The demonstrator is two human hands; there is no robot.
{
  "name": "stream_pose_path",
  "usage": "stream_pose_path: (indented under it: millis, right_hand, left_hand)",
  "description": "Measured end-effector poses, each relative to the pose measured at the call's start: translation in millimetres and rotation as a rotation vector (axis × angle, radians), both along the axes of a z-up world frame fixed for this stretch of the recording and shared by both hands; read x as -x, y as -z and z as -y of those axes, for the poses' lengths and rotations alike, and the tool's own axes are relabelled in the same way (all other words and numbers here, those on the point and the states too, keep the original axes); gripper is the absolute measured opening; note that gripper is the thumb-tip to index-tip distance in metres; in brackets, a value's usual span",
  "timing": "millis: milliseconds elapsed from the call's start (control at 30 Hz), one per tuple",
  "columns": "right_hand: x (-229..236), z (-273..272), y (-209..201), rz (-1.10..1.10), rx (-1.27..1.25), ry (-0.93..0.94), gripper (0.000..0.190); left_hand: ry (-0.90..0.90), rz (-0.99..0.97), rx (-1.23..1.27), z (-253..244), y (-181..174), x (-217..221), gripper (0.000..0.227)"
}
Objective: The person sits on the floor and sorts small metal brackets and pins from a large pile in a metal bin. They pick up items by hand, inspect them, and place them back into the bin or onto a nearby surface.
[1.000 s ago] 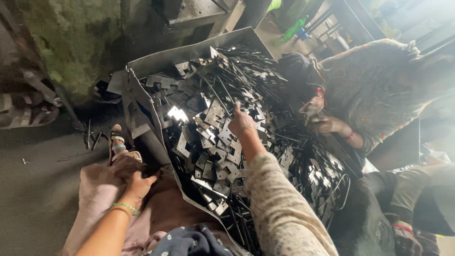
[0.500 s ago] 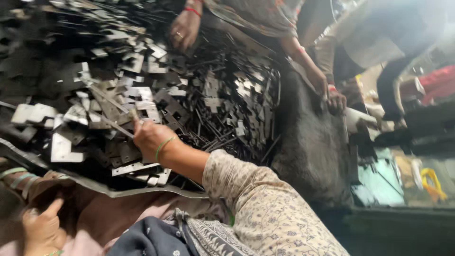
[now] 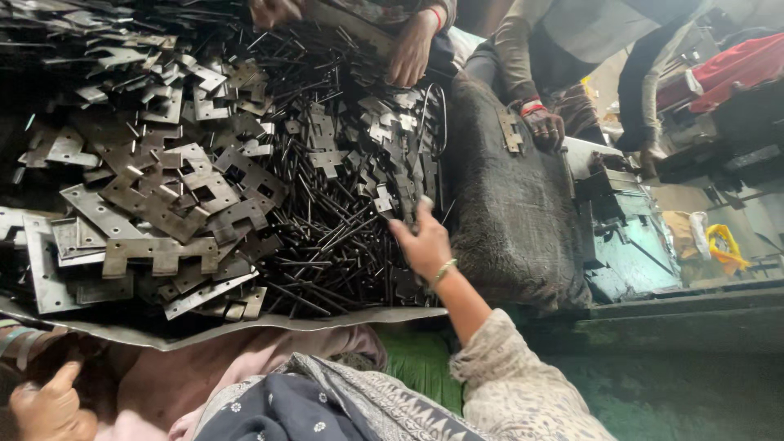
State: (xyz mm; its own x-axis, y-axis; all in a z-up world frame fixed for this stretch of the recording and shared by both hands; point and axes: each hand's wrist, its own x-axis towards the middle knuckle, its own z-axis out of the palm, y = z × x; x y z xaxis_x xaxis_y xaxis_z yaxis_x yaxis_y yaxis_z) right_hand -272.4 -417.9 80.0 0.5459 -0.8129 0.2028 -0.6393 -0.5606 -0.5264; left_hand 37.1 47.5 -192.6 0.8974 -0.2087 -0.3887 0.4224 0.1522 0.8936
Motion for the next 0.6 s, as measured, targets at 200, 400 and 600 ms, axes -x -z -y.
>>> stream_pose_path:
  millis: [200,400,600]
  right_hand:
    - [59,71,74,-0.446,-0.099,0.480,0.100]
    - [-7,126,88,-0.358,-0.295,0.566,0.103]
    - [-37,120,46,-0.490,-0.301,0.518,0.091]
  left_hand:
    - [0.003,0.013,0.014,22,-2,-7,0.023]
    - [0.011,0.013,0.010,25,-11,-7,0.021]
    - [0.017,0.044,0.023,12,-22,-27,0.018]
